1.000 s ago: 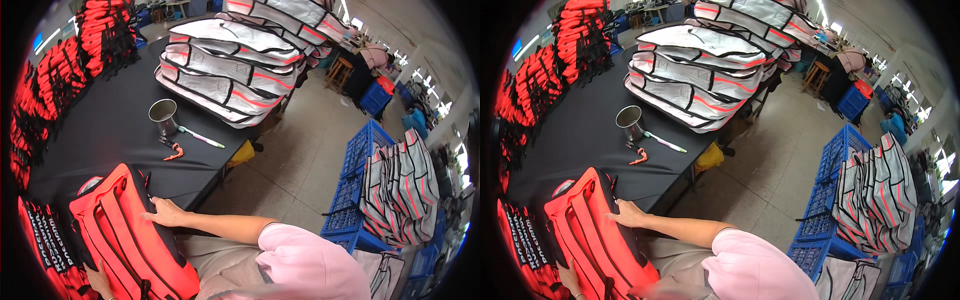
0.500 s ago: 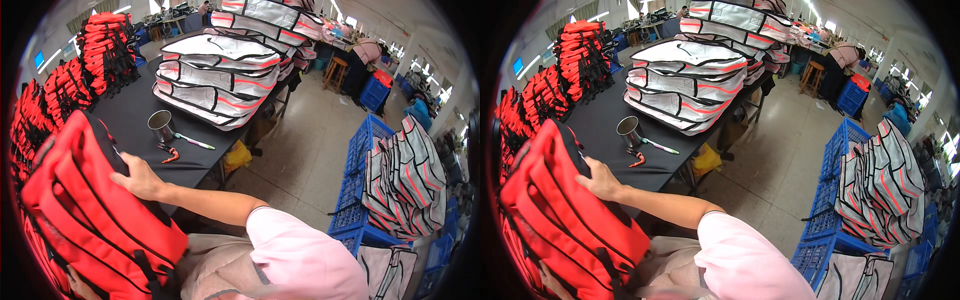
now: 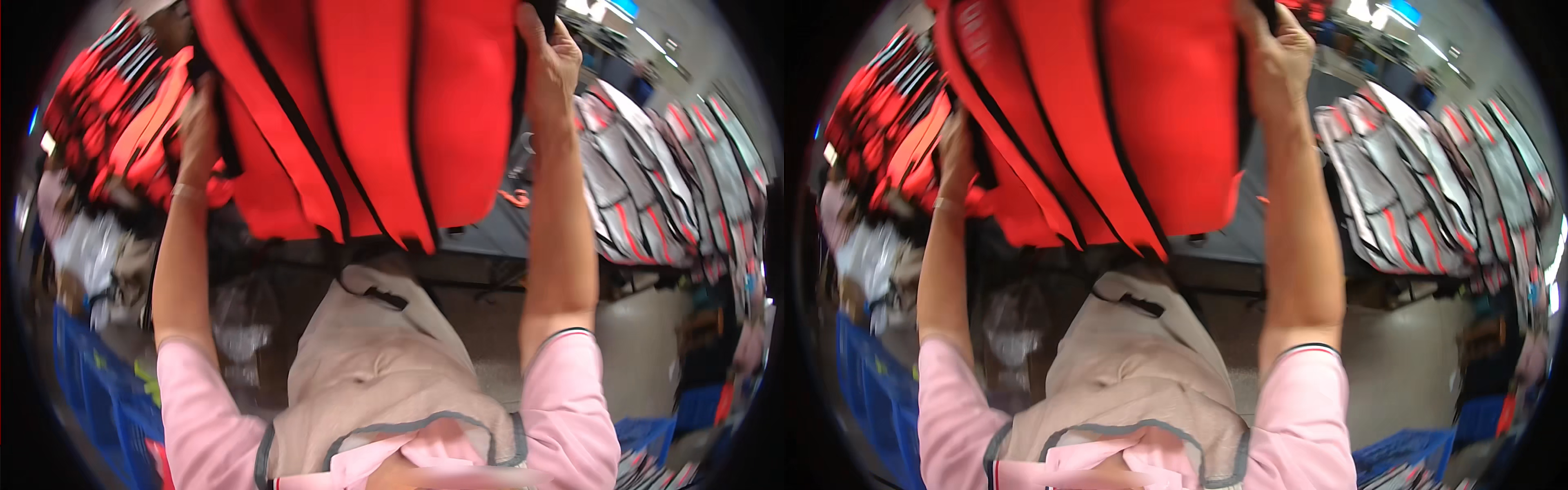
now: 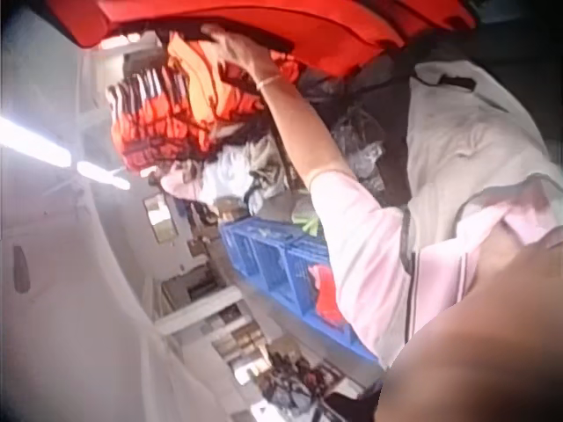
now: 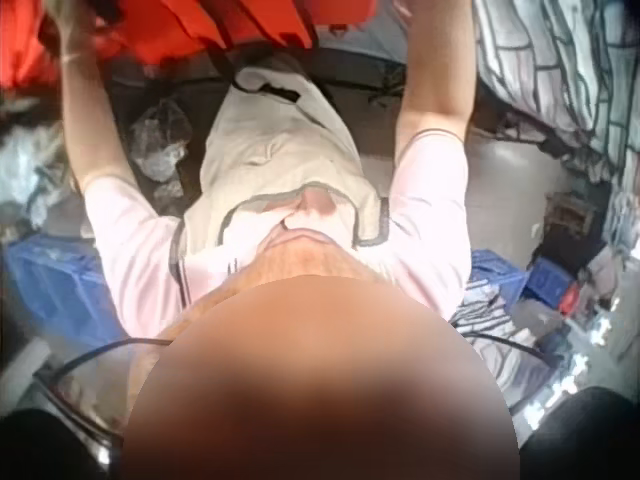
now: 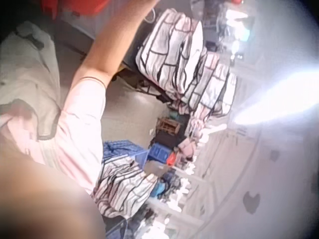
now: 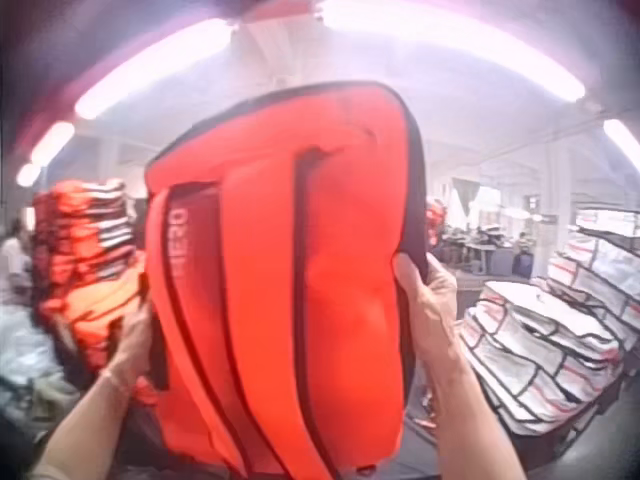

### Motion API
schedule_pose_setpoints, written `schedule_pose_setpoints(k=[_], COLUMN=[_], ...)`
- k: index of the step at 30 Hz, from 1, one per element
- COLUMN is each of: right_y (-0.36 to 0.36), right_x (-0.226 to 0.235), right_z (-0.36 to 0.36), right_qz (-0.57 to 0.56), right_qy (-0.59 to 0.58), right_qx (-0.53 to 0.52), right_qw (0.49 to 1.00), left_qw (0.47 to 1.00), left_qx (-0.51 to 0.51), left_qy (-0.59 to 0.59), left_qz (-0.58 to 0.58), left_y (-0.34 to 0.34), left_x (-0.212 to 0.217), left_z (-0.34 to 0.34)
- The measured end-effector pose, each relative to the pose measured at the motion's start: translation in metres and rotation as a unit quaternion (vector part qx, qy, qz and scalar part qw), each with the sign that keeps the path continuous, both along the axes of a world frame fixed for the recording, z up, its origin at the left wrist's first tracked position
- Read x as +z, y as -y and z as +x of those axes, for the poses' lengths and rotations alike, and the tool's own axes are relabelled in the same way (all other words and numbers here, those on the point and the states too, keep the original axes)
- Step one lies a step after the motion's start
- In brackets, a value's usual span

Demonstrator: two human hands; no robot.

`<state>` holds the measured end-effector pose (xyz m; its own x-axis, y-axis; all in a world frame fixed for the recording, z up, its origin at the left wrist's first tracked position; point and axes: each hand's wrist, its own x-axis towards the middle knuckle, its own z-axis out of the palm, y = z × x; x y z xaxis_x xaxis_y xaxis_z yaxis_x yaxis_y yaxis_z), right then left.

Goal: Inspecting and trimming loose threads on manufactured backpacks and gear bags.

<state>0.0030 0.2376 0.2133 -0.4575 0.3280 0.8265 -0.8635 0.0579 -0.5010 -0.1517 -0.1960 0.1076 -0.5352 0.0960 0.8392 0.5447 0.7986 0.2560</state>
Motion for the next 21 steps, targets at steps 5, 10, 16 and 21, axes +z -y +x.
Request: schedule_pose_setpoints(k=[5,10,16,21], right_y=[0.009,-0.002,-0.012,-0.013], right_x=[-0.012,-0.062,-0.256,-0.264], right_z=[0.016,0.008,0.036,0.057], right_qz=[0.019,-0.029,0.169,0.419], right_qy=[0.107,0.244,0.466,0.383], right_qx=[0.027,-0.035,-0.136,-0.294], right_qw=[0.994,0.969,0.858,0.769], left_qw=[0.861,0.778,0.911,0.957], left_qx=[-0.12,-0.17,-0.019,0.021], left_qy=[0.267,0.456,0.397,0.281], left_qz=[0.416,0.397,0.109,0.072], left_y=[-0.004,-0.019,0.002,0.004], left_x=[0.018,0.002,-0.106,-0.14], left_z=[0.029,0.02,0.018,0.143])
